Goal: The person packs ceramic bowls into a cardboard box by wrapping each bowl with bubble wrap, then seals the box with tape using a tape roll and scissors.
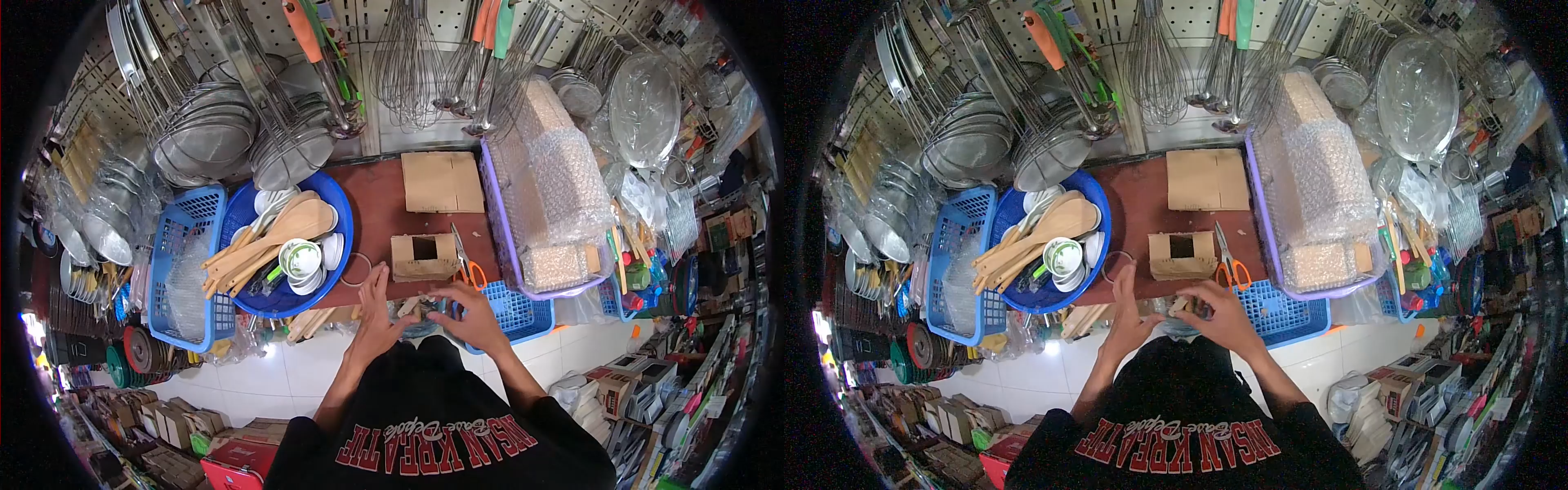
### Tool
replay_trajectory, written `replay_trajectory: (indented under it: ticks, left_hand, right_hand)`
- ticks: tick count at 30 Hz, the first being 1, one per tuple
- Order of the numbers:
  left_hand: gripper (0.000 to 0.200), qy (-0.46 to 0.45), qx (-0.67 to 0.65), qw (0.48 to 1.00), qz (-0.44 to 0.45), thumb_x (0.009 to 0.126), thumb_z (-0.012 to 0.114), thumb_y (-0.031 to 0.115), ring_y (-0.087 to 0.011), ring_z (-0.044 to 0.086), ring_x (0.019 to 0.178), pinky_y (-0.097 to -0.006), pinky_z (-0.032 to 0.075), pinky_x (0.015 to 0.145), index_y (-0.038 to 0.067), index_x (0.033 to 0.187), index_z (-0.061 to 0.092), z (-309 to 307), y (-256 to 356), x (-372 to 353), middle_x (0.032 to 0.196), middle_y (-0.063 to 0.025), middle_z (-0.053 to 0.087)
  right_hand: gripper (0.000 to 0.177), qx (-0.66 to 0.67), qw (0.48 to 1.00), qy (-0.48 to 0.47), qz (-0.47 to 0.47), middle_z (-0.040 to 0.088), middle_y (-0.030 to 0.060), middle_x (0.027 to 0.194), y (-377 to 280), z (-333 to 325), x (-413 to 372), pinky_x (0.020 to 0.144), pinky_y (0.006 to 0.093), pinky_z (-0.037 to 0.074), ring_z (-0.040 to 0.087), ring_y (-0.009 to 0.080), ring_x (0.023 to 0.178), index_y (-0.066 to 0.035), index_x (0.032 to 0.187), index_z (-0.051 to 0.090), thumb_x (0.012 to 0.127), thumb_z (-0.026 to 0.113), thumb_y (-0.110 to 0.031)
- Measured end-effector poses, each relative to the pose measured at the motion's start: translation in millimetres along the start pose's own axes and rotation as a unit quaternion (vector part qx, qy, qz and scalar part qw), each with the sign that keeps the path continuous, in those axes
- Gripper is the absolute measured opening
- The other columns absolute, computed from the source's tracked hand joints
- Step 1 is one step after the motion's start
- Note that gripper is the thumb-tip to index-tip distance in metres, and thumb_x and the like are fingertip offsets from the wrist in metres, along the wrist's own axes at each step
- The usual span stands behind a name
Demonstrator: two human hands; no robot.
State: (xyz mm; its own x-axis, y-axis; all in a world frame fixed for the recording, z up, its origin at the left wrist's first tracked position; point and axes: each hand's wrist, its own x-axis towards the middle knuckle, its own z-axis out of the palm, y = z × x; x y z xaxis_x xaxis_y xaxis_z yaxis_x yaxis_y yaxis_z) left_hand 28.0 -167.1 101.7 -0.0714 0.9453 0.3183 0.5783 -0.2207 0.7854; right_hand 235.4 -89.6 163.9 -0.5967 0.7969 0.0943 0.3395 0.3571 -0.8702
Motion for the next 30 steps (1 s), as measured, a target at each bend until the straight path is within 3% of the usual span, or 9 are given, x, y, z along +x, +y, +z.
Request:
replay_trajectory:
  ticks: [1,9,18,25,30]
  left_hand:
    - [0.106,-0.002,0.000,1.000,0.000,0.082,0.078,0.041,-0.0439,0.025,0.143,-0.0530,0.022,0.115,-0.003,0.155,0.016,0,2,3,0.156,-0.0263,0.024]
    - [0.103,-0.002,0.002,1.000,-0.004,0.083,0.076,0.044,-0.0441,0.025,0.143,-0.0552,0.021,0.115,-0.001,0.155,0.017,-1,2,10,0.156,-0.0249,0.023]
    - [0.103,0.005,-0.010,1.000,-0.012,0.079,0.081,0.025,-0.0440,0.026,0.142,-0.0548,0.022,0.114,0.001,0.156,0.016,-3,2,16,0.156,-0.0242,0.025]
    - [0.101,-0.003,-0.005,1.000,-0.015,0.082,0.079,0.030,-0.0440,0.027,0.142,-0.0551,0.022,0.114,0.001,0.156,0.018,-2,4,16,0.155,-0.0243,0.025]
    - [0.101,-0.004,-0.001,1.000,-0.011,0.083,0.078,0.038,-0.0439,0.027,0.142,-0.0555,0.023,0.113,0.001,0.156,0.018,0,3,14,0.155,-0.0245,0.026]
  right_hand:
    - [0.035,-0.007,0.999,0.018,-0.032,0.068,0.0080,0.100,-1,3,1,0.067,0.0290,0.052,0.065,0.0189,0.078,-0.006,0.114,0.070,0.083,0.080,-0.020]
    - [0.029,0.034,0.998,0.057,-0.010,0.068,0.0078,0.100,0,11,13,0.061,0.0244,0.050,0.064,0.0123,0.073,-0.005,0.112,0.073,0.085,0.078,-0.016]
    - [0.024,0.106,0.994,0.000,-0.004,0.071,0.0089,0.105,9,8,19,0.062,0.0229,0.049,0.065,0.0131,0.084,-0.003,0.113,0.072,0.089,0.069,-0.004]
    - [0.031,0.119,0.993,0.004,0.004,0.069,0.0054,0.101,8,6,19,0.063,0.0231,0.049,0.063,0.0094,0.079,-0.005,0.116,0.072,0.085,0.076,-0.010]
    - [0.025,0.113,0.993,0.026,0.027,0.070,0.0067,0.099,7,10,18,0.063,0.0244,0.049,0.064,0.0108,0.076,-0.004,0.110,0.073,0.085,0.076,-0.010]
